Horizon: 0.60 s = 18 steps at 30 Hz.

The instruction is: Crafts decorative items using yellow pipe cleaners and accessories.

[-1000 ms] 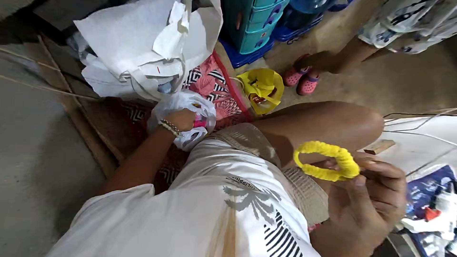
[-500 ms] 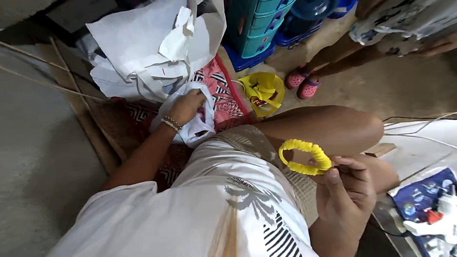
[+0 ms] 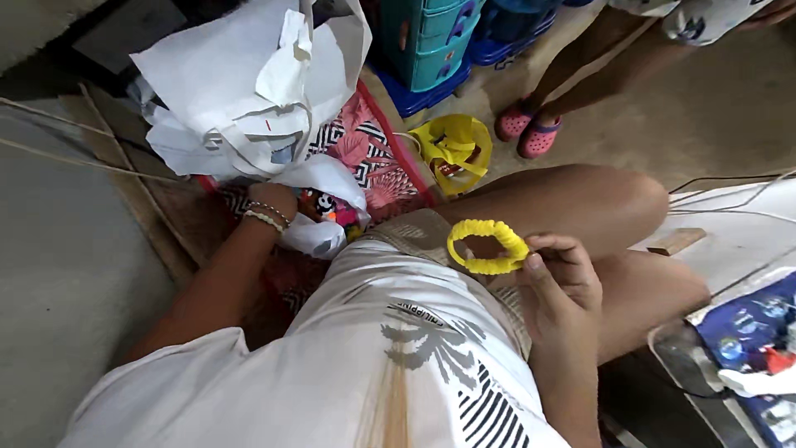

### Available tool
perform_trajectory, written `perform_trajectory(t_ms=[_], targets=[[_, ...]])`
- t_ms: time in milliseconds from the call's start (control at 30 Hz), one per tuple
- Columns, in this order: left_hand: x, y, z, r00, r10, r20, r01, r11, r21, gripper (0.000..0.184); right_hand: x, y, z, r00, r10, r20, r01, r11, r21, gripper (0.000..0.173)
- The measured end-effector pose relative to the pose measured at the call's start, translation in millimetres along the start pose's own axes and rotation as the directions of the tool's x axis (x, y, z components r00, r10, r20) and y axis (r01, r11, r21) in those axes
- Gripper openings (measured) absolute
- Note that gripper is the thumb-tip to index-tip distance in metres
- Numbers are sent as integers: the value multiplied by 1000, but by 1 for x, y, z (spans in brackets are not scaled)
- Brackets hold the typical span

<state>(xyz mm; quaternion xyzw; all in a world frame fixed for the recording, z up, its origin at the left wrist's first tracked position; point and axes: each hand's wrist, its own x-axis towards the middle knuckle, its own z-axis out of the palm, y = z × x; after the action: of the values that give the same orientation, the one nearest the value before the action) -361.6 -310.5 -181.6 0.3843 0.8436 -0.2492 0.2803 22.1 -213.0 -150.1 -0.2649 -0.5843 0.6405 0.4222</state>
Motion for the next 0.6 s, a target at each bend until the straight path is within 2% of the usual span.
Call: perform_trajectory(t_ms=[100, 167, 233, 300, 367, 433, 533, 567, 600], targets=[[-10, -4, 2, 985, -142, 100, 134, 988, 79, 30, 15, 12, 3, 998, 30, 53, -34, 998, 61, 18], [-10, -10, 5, 988, -146, 46, 144, 989, 25, 29, 26, 21, 6, 996, 56, 74, -61, 995, 75, 18], [-12, -8, 10, 995, -82, -54, 82, 997, -5, 23, 37, 28, 13, 992, 102, 72, -109, 989, 103, 18], [-10, 3, 21, 993, 77, -86, -74, 997, 31, 21, 46, 36, 20, 985, 156, 68, -164, 979, 124, 19], [-5, 17, 35, 963, 262, -55, -261, 965, 37, 27, 53, 43, 25, 979, 191, 69, -199, 969, 147, 20], [-1, 27, 52, 929, 370, 21, -370, 929, 7, 31, 57, 49, 27, 976, 207, 69, -216, 961, 170, 20], [-7, 37, 73, 917, 328, 227, -346, 937, 42, 29, 57, 52, 24, 976, 204, 70, -214, 956, 201, 20], [-9, 40, 78, 914, 323, 244, -345, 937, 49, 29, 57, 52, 22, 976, 206, 66, -215, 953, 212, 20], [-9, 41, 85, 919, 338, 204, -354, 934, 43, 27, 56, 52, 21, 977, 206, 63, -215, 951, 222, 20]])
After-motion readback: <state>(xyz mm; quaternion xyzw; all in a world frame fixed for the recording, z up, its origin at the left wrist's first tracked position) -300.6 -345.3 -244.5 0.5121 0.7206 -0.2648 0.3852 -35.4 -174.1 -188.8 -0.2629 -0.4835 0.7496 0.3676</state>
